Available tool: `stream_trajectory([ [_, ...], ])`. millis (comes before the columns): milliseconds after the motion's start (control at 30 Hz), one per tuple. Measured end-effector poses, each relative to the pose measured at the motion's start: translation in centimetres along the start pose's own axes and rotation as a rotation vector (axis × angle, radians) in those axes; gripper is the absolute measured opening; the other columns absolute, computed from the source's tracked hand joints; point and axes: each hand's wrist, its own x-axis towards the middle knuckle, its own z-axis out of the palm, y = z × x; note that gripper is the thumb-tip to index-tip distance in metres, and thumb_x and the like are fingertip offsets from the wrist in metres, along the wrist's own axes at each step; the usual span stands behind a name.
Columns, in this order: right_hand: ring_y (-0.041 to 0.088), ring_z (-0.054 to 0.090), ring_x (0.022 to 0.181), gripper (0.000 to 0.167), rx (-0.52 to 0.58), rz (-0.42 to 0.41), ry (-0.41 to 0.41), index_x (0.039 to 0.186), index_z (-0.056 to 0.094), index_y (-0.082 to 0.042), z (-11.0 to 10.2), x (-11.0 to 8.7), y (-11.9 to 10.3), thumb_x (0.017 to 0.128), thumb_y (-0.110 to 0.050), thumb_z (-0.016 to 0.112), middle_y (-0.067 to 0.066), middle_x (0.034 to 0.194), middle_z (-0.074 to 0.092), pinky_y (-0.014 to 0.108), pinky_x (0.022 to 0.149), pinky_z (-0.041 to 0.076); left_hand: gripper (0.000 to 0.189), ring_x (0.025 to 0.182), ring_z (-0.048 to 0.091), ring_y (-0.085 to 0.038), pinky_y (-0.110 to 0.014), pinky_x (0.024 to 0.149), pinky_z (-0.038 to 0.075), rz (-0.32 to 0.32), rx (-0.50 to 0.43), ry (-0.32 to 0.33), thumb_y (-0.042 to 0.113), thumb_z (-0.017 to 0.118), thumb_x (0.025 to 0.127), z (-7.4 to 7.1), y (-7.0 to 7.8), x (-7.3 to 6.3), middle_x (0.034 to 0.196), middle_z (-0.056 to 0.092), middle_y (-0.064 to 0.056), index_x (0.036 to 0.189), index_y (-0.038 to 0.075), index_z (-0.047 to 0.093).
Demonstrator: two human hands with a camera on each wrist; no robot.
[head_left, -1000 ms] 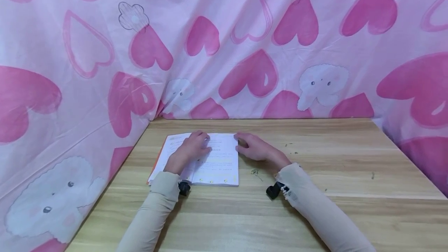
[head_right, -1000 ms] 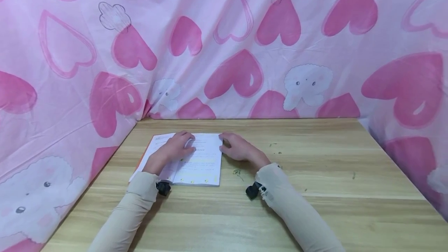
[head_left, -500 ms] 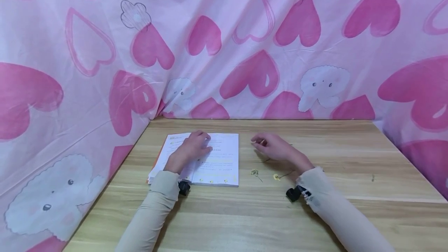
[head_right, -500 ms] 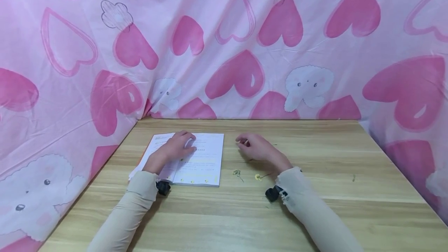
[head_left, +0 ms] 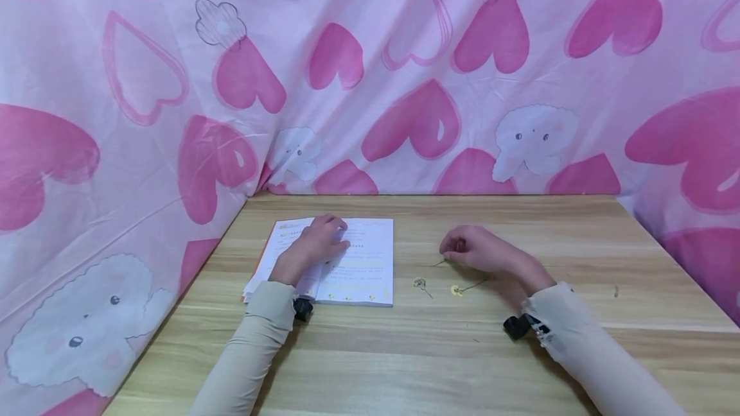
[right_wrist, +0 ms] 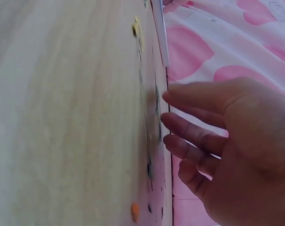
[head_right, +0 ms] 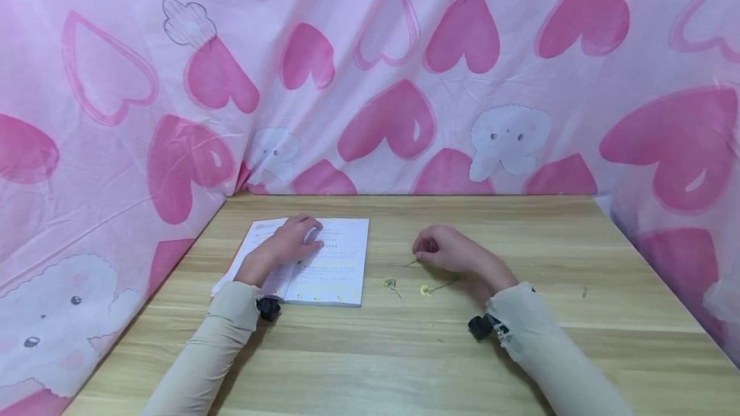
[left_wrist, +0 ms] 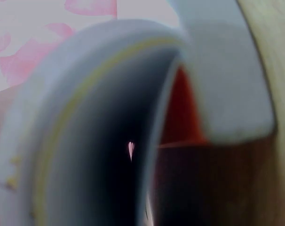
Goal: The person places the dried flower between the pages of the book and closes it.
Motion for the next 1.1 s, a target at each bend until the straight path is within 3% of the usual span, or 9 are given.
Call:
stream_trajectory([
  [167,0.014,0.059,0.089,0.011,-0.022,-0.07,-0.056,0.107,0.078,-0.014,-0.1,-0.2,-0.08,0.099,-0.005,0.075,-0.001,0.095,0.067,0.026,0.08,0.052,0.045,0.152,0.044,-0.04,-0.064,0.124,0.038,-0.006,-0.003,-0.011,0.03,0.068,0.107,-0.03,0.02,0.04,0.157,0.053,-0.018,0.145,0.006,0.063],
  [300,0.014,0.056,0.086,0.009,-0.04,-0.117,-0.055,0.099,0.076,-0.016,-0.04,-0.03,-0.03,0.099,-0.007,0.076,-0.001,0.091,0.064,0.026,0.077,0.049,0.045,0.152,0.044,-0.041,-0.064,0.124,0.038,-0.006,0.004,-0.009,0.03,0.068,0.107,-0.03,-0.02,0.22,0.157,0.053,-0.019,0.146,0.007,0.063],
  [600,0.011,0.057,0.088,0.01,-0.06,-0.056,-0.068,0.095,0.075,-0.018,0.21,0.06,-0.46,0.102,-0.011,0.075,-0.002,0.095,0.064,0.025,0.078,0.051,0.045,0.151,0.045,-0.041,-0.063,0.124,0.038,0.001,0.018,-0.002,0.03,0.068,0.107,-0.06,0.18,0.14,0.155,0.054,-0.019,0.145,0.007,0.063],
  [1100,0.011,0.057,0.087,0.012,-0.062,-0.083,-0.049,0.097,0.07,-0.012,0.5,0.07,-0.72,0.106,-0.006,0.064,-0.002,0.094,0.064,0.026,0.08,0.05,0.046,0.15,0.045,-0.041,-0.063,0.124,0.038,0.015,0.026,-0.003,0.029,0.067,0.107,0.01,0.08,0.18,0.154,0.054,-0.019,0.146,0.005,0.061],
])
